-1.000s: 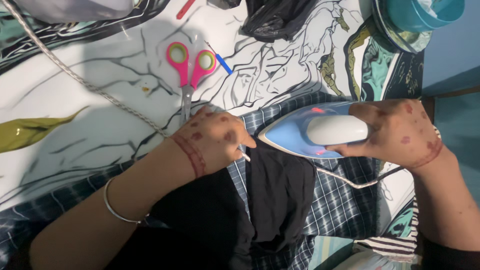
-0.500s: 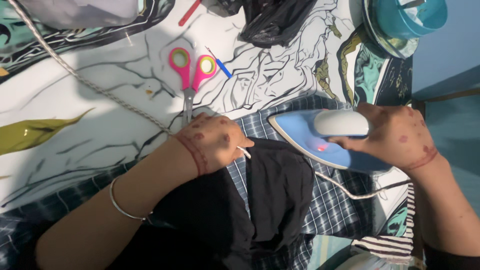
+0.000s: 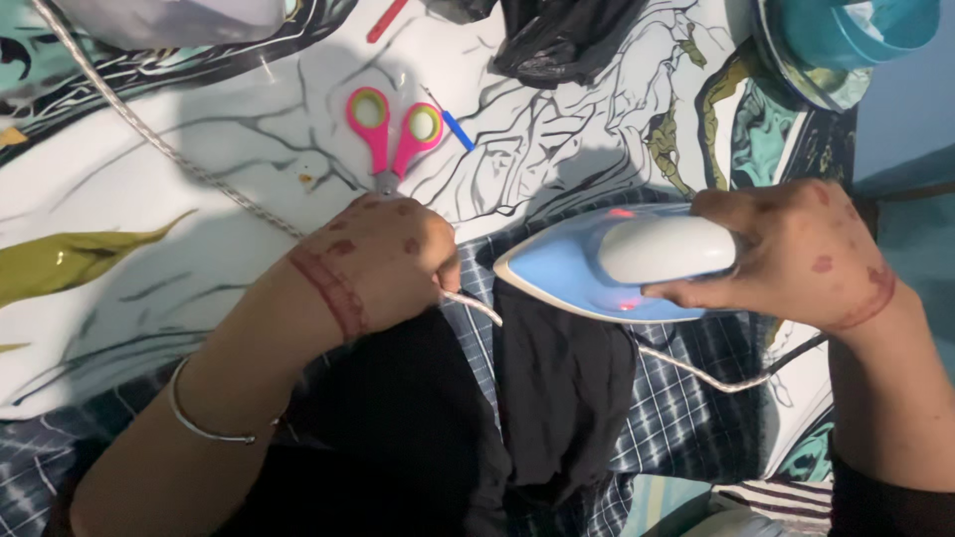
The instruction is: The person irons a black garment on a checkered cloth using a blue electric iron. They repeatedly adjust the fabric and move the iron over different sections to smooth out wrinkles.
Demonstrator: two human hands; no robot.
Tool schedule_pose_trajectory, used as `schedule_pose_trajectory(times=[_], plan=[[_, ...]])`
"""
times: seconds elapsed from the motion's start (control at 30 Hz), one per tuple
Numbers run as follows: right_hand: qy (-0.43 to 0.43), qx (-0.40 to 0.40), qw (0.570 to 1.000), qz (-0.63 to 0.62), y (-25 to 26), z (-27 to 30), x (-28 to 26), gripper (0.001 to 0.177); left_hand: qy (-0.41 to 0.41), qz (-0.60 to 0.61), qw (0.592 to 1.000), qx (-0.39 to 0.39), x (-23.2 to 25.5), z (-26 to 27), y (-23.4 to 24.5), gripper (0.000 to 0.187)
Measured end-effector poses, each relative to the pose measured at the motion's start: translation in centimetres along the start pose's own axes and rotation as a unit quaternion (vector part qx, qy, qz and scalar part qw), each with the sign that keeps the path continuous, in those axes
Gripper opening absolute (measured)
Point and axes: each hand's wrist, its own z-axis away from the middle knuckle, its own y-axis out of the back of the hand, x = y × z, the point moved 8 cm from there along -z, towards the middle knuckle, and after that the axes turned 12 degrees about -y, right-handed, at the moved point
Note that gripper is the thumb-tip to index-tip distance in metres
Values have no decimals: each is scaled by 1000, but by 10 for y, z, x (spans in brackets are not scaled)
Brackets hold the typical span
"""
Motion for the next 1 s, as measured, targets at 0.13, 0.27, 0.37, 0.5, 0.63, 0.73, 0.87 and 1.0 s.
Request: schedule_pose_trajectory(times=[0.13,0.27,0.37,0.5,0.63,0.73,0.87,1.0], plan=[[41,-3,999,30,-7,-6,-17,63,-2,-35,999,6,-9,2,-4,11],[51,6,995,85,-10,-6,-26,70,-91,83,986,114,-12,8,-11,12],[56,15,994,93,-6,-6,-30,71,-34,-11,999,34,-12,7,-18,14],[48,-1,995,83,-5,-6,-31,65,-259,-170,896,319,72,75,24,27],[33,25,993,107,-2,0,-32,64,26,-232,956,179,58,89,-3,30],[32,48,991,121,-1,4,-33,65,233,-159,957,61,34,121,-23,43],[24,61,989,134,-2,6,-32,66,223,-120,954,159,42,143,-27,57],[-27,58,988,139,-5,12,-20,71,140,-56,968,203,39,137,-33,66]])
